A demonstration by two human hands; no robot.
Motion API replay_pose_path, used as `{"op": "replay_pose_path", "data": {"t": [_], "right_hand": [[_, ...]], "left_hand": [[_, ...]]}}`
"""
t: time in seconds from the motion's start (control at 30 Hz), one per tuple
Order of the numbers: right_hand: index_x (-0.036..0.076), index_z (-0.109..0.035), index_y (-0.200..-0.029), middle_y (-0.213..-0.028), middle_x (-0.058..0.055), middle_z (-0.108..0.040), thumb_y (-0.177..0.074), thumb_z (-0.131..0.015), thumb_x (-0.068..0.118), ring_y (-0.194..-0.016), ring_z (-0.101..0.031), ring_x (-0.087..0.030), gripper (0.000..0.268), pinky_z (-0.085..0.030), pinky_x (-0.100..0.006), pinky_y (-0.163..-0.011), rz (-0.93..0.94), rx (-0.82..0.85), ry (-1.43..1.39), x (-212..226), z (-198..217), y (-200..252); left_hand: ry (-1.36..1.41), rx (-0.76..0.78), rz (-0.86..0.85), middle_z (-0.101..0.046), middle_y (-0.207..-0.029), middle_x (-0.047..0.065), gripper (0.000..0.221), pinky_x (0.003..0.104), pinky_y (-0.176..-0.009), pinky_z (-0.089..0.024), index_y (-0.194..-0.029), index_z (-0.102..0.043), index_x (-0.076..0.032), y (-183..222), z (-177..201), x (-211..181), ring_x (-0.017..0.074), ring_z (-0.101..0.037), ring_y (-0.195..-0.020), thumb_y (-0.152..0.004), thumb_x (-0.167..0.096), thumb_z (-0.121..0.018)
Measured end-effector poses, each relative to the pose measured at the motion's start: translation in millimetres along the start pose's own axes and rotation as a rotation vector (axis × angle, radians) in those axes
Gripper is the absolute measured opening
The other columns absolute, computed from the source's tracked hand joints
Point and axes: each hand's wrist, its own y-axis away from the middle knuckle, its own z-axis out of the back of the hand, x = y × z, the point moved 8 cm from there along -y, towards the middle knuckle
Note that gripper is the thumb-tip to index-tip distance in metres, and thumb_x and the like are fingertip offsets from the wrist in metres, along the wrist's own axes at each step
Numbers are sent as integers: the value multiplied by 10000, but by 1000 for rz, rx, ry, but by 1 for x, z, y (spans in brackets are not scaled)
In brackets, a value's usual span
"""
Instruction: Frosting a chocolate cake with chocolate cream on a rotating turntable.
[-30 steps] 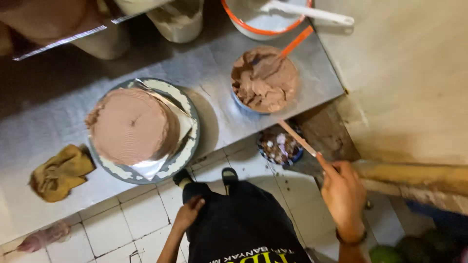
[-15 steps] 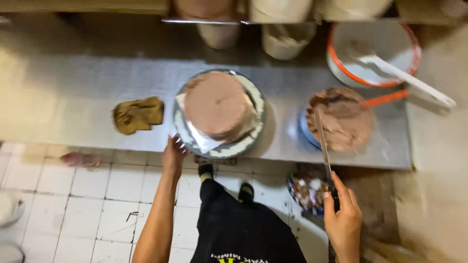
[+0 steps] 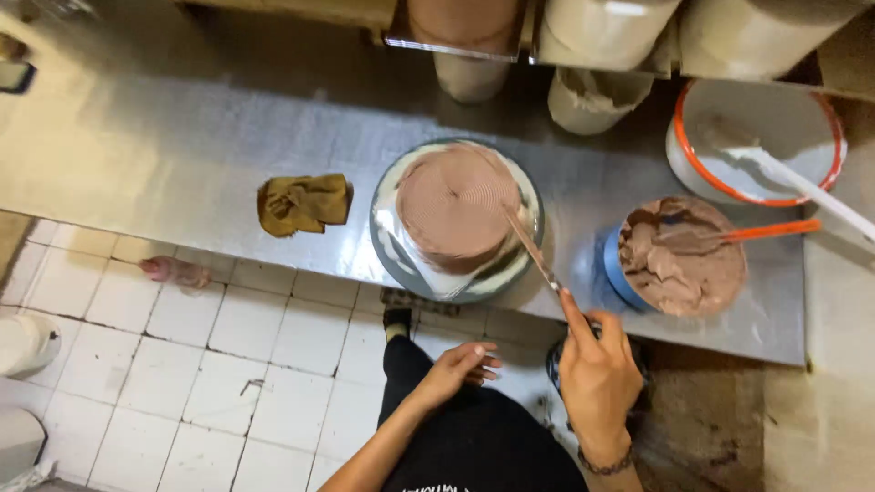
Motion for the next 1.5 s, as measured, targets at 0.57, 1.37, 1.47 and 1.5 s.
{"op": "replay_pose_path", "data": {"t": [0.57,1.37,1.47,1.5], "right_hand": [[273,-708,-1346,-1096,-60,-638,-801,-667,-36,-754,-635,-232,628,-525,-351,-540,30,80,48,14,-6,-7],[228,-668,-1377,-1058,-61,-595,-820,-659,-42,-785,-609,-228,619,-489,-350,-581,120,88,-18,38,-9,-1],[274,-659,-1382,-1073,-46,-609,-851,-665,-11,-794,-640,-218,602,-507,-336,-532,99,112,5,37,-15,0],[263,-657,-1386,-1063,-48,-603,-860,-659,-1,-789,-635,-223,589,-506,-346,-536,102,113,1,39,-15,0]], "left_hand": [[92,-106,121,-737,-1137,170,485,275,-830,-536,-1374,-606,12,-7,21,6,209,-688,-936,-987,-281,-588],[508,-524,-217,-572,-1351,231,826,389,-991,-442,-1502,-424,-14,10,85,-125,300,-583,-1152,-926,-606,-399],[490,-592,-298,-636,-1326,239,656,294,-830,-524,-1479,-505,-27,12,71,-118,168,-615,-898,-996,-467,-441],[329,-572,-251,-677,-1068,176,500,361,-841,-567,-1267,-574,-29,10,62,-107,190,-660,-820,-1004,-442,-474]]}}
